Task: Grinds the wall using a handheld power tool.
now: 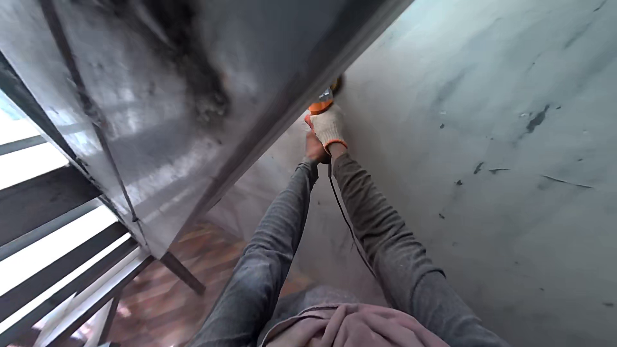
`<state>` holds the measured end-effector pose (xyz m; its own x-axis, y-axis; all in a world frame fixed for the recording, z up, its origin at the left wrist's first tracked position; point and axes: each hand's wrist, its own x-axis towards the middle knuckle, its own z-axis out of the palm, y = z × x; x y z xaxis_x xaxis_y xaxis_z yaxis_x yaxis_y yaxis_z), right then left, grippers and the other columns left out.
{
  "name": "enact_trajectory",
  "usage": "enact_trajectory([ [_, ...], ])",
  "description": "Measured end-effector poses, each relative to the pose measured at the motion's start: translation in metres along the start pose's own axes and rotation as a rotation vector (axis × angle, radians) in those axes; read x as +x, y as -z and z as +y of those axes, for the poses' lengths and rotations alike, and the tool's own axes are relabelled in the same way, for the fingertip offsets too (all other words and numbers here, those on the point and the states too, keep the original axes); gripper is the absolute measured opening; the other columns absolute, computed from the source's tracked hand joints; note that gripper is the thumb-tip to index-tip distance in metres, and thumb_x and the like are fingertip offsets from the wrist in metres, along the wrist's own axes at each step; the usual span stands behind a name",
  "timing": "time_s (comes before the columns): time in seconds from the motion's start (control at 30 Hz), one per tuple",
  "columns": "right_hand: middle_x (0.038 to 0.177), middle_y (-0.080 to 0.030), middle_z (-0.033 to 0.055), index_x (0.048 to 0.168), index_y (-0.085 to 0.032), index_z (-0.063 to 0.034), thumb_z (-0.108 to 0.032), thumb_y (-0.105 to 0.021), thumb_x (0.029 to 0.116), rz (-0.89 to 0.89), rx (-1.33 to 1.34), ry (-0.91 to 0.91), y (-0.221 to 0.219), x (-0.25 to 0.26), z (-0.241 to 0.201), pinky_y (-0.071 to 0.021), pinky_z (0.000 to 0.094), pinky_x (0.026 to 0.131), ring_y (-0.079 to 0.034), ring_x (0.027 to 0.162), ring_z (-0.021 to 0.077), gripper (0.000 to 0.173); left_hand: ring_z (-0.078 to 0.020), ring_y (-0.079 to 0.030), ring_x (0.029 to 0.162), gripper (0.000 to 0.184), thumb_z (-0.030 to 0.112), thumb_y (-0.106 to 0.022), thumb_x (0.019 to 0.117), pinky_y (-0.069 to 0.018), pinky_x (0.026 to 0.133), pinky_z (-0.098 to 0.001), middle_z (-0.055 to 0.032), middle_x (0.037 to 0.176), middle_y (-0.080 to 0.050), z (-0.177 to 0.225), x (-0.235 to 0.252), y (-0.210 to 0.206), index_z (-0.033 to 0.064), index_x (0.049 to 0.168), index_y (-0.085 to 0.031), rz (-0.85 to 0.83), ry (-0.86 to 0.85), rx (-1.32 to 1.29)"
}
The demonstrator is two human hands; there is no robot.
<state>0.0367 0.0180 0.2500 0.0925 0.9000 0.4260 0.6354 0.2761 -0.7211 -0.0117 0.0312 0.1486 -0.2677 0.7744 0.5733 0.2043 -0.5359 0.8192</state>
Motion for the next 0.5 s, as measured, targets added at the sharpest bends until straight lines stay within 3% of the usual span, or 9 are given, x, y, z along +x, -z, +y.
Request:
enact_trajectory([
  [0.13, 0.117, -0.070, 0.0181, 0.129, -0.061, -0.0046, -0.047, -0.079, 0.0801, 0.021, -0.009, 0.039, 0.014, 0.015, -0.006, -0.0545, 0.0599, 0.092, -0.067, 0.111, 0.0335, 0.067, -0.0141, -0.068, 0.103, 0.049, 0.015, -0.074, 0.0874, -0.0560, 0.097, -0.0359, -0.0154, 0.111, -0.071, 0.022, 0.015, -0.005, -0.0067, 0.128, -0.058, -0.011, -0.082, -0.038],
  [0.2, 0.122, -0.068, 0.0188, 0.132, -0.060, -0.0033, -0.052, -0.074, 0.0854, 0.060, -0.031, 0.071, 0.024, 0.014, -0.001, -0.0526, 0.0569, 0.099, -0.065, 0.117, 0.0323, 0.069, -0.0126, -0.070, 0.097, 0.040, 0.014, -0.075, 0.0863, -0.0578, 0.093, -0.0354, -0.0120, 0.104, -0.073, 0.035, 0.016, -0.006, -0.0043, 0.120, -0.063, -0.069, -0.146, -0.013],
  [0.23, 0.126, -0.067, 0.0207, 0.135, -0.058, -0.0015, -0.052, -0.072, 0.0879, 0.059, -0.027, 0.081, 0.026, 0.012, 0.000, -0.0505, 0.0566, 0.102, -0.063, 0.121, 0.0338, 0.070, -0.0139, -0.071, 0.095, 0.037, 0.014, -0.074, 0.0878, -0.0586, 0.090, -0.0366, -0.0115, 0.103, -0.073, 0.040, 0.013, -0.003, -0.0028, 0.119, -0.064, -0.091, -0.146, 0.006],
  [0.33, 0.123, -0.067, 0.0207, 0.133, -0.059, -0.0011, -0.050, -0.076, 0.0842, 0.024, -0.014, 0.035, 0.021, 0.012, -0.010, -0.0520, 0.0578, 0.099, -0.064, 0.118, 0.0343, 0.071, -0.0276, -0.069, 0.096, 0.036, 0.020, -0.062, 0.1014, -0.0580, 0.081, -0.0466, -0.0181, 0.109, -0.070, 0.042, -0.007, 0.010, -0.0005, 0.130, -0.056, -0.109, -0.075, 0.052],
  [0.43, 0.115, -0.069, 0.0216, 0.127, -0.062, -0.0008, -0.042, -0.081, 0.0788, 0.009, -0.002, 0.062, 0.016, 0.010, -0.033, -0.0548, 0.0611, 0.091, -0.067, 0.109, 0.0367, 0.067, -0.0195, -0.069, 0.105, 0.045, 0.018, -0.071, 0.0913, -0.0574, 0.096, -0.0416, -0.0165, 0.114, -0.071, 0.030, 0.020, 0.003, -0.0036, 0.129, -0.059, 0.064, -0.035, -0.073],
  [0.5, 0.120, -0.066, 0.0275, 0.132, -0.056, 0.0037, -0.030, -0.079, 0.0874, -0.117, 0.007, 0.057, 0.034, -0.019, -0.052, -0.0527, 0.0605, 0.093, -0.065, 0.112, 0.0410, 0.060, -0.0176, -0.065, 0.113, 0.050, 0.011, -0.065, 0.0947, -0.0539, 0.100, -0.0382, -0.0191, 0.124, -0.065, 0.027, 0.028, 0.008, -0.0062, 0.138, -0.047, 0.089, 0.045, -0.199],
])
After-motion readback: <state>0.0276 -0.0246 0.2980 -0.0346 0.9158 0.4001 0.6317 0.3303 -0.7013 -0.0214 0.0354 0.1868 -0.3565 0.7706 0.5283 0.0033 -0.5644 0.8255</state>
